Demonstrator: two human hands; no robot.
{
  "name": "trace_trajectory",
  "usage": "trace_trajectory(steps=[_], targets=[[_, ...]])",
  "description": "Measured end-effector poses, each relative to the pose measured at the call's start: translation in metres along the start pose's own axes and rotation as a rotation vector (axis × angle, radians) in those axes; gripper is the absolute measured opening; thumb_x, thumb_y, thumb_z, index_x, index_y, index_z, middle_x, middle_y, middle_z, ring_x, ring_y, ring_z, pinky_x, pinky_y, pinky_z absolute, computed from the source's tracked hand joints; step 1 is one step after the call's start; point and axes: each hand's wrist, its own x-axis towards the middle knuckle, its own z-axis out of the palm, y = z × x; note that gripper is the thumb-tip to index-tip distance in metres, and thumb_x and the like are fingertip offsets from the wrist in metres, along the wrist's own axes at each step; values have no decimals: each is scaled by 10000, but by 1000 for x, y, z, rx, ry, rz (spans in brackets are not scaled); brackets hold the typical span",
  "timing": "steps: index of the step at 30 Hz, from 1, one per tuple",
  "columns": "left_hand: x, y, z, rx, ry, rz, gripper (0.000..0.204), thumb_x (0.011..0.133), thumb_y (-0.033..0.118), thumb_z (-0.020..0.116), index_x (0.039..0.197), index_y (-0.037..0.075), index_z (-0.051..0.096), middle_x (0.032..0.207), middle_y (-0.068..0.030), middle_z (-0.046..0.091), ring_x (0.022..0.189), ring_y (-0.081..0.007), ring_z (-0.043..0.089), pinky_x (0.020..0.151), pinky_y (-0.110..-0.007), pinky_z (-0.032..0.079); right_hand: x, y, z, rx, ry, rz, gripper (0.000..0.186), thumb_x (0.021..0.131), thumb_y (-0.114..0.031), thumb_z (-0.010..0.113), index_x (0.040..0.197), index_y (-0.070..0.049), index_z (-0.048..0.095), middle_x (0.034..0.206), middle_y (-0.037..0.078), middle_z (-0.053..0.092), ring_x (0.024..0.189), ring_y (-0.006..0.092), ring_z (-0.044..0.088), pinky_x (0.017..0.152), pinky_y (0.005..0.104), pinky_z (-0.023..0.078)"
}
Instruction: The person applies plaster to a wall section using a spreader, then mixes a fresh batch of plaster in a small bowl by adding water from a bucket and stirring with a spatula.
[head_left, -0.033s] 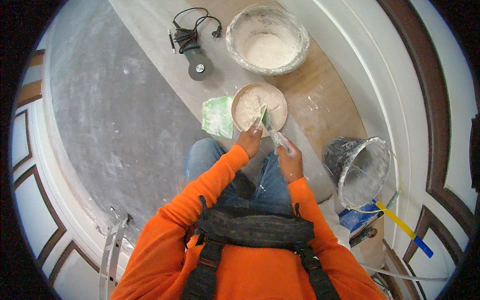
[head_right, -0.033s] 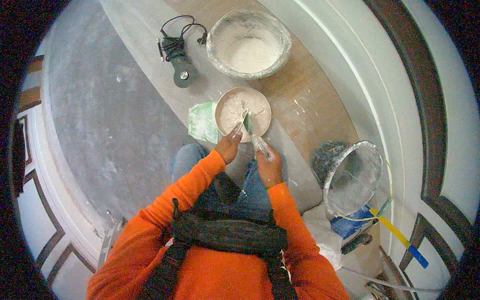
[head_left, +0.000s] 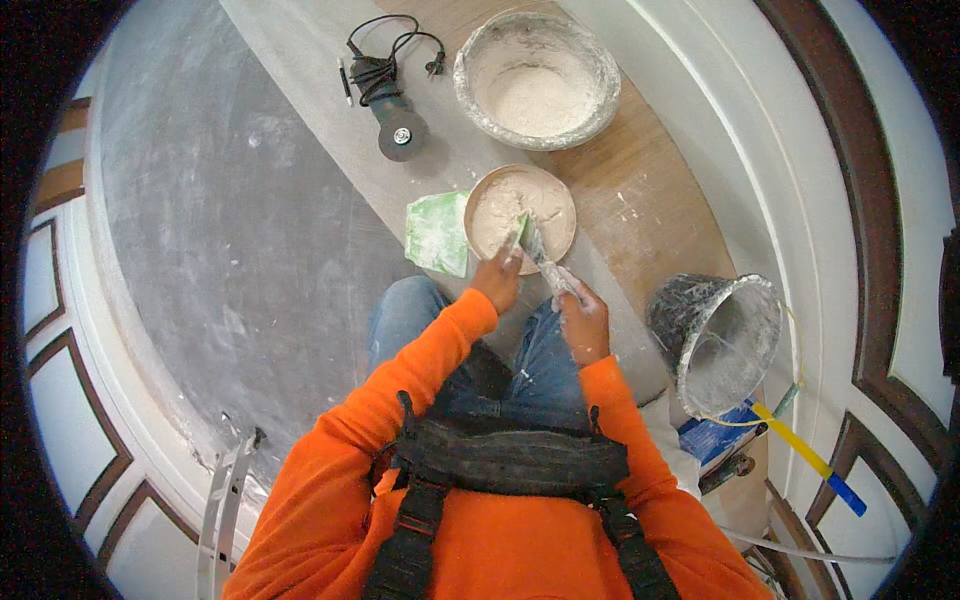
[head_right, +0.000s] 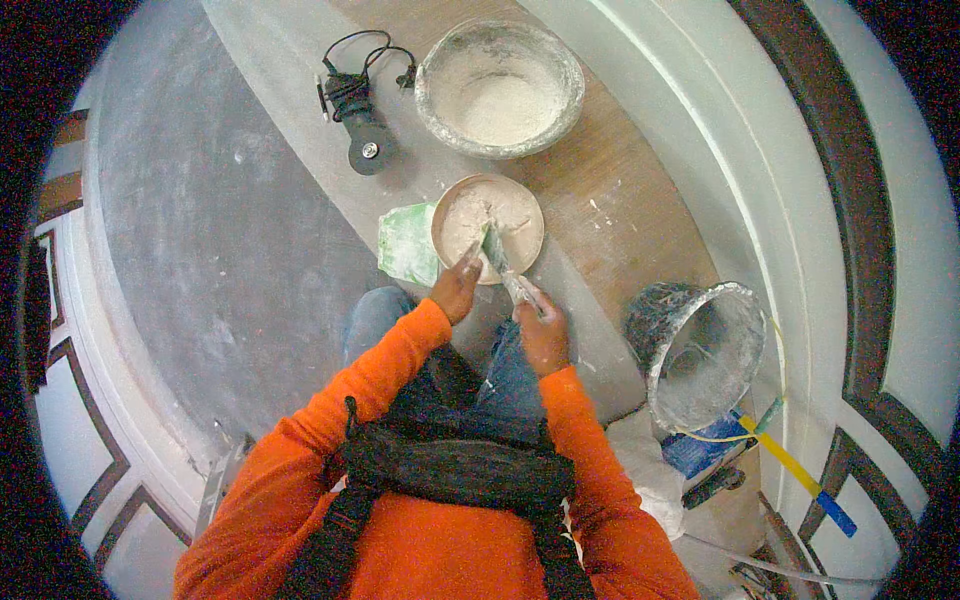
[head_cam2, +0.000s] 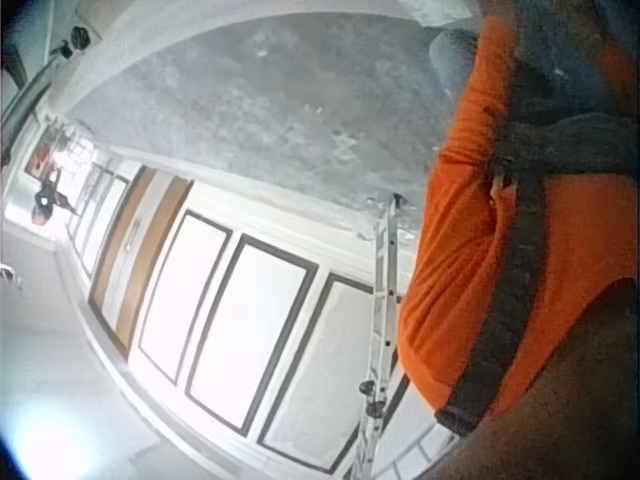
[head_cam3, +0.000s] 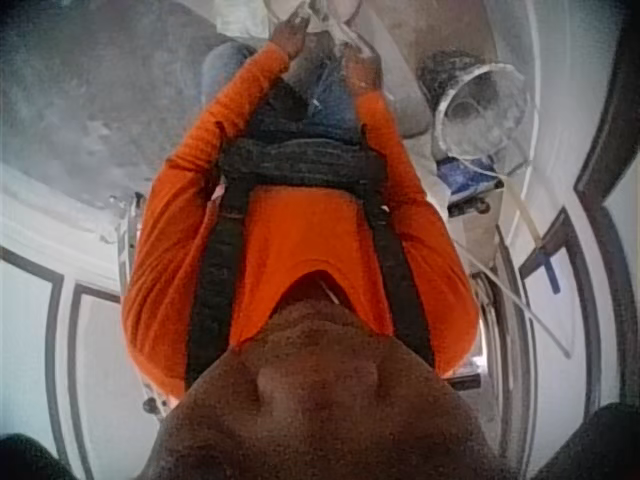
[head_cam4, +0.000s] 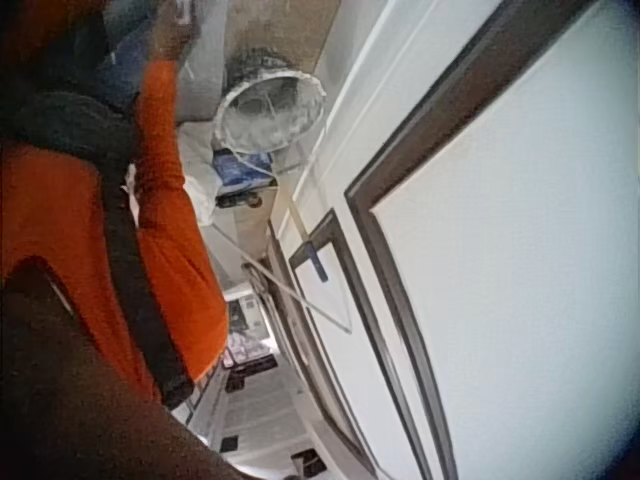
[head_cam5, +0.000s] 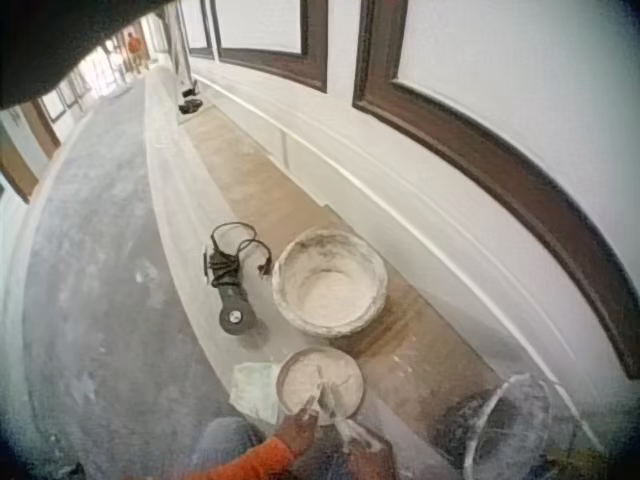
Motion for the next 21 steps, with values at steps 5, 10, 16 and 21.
trace_trajectory(steps=[5, 10, 16, 21], targets=[[14, -16, -36, -53, -46, -169, 550, 957, 396, 364, 1349, 14, 422, 1108, -344, 559, 1072, -433, 551, 949, -418, 413, -18, -20, -18, 270, -38, 128, 343, 904, -171, 508, 1208, -30, 581, 812, 13, 595, 546, 28, 435, 478, 181, 364], [5, -8, -37, -123, -106, -250, 575, 947, 420, 357, 1312, -14, 456, 1139, -327, 559, 1100, -427, 532, 935, -426, 421, 4, -1, -20, -180, 177, -249, 393, 840, -165, 583, 1204, -19, 562, 969, 119, 626, 732, 188, 570, 654, 308, 475], [-11, -7, -26, 122, -122, 23, 481, 962, 385, 349, 1232, 10, 483, 1015, -223, 589, 920, -371, 549, 887, -443, 406, 15, 11, 4, -612, 259, -379, 468, 732, -112, 656, 1178, -26, 539, 1133, 248, 562, 1040, 399, 540, 904, 444, 431], [-22, 18, 2, 158, -7, 58, 518, 965, 344, 374, 1416, 93, 341, 1210, -374, 460, 1077, -500, 485, 992, -474, 357, 19, 15, 17, -480, 163, -301, 497, 728, -101, 645, 1197, -27, 497, 1145, 248, 571, 1037, 427, 546, 905, 454, 442]])
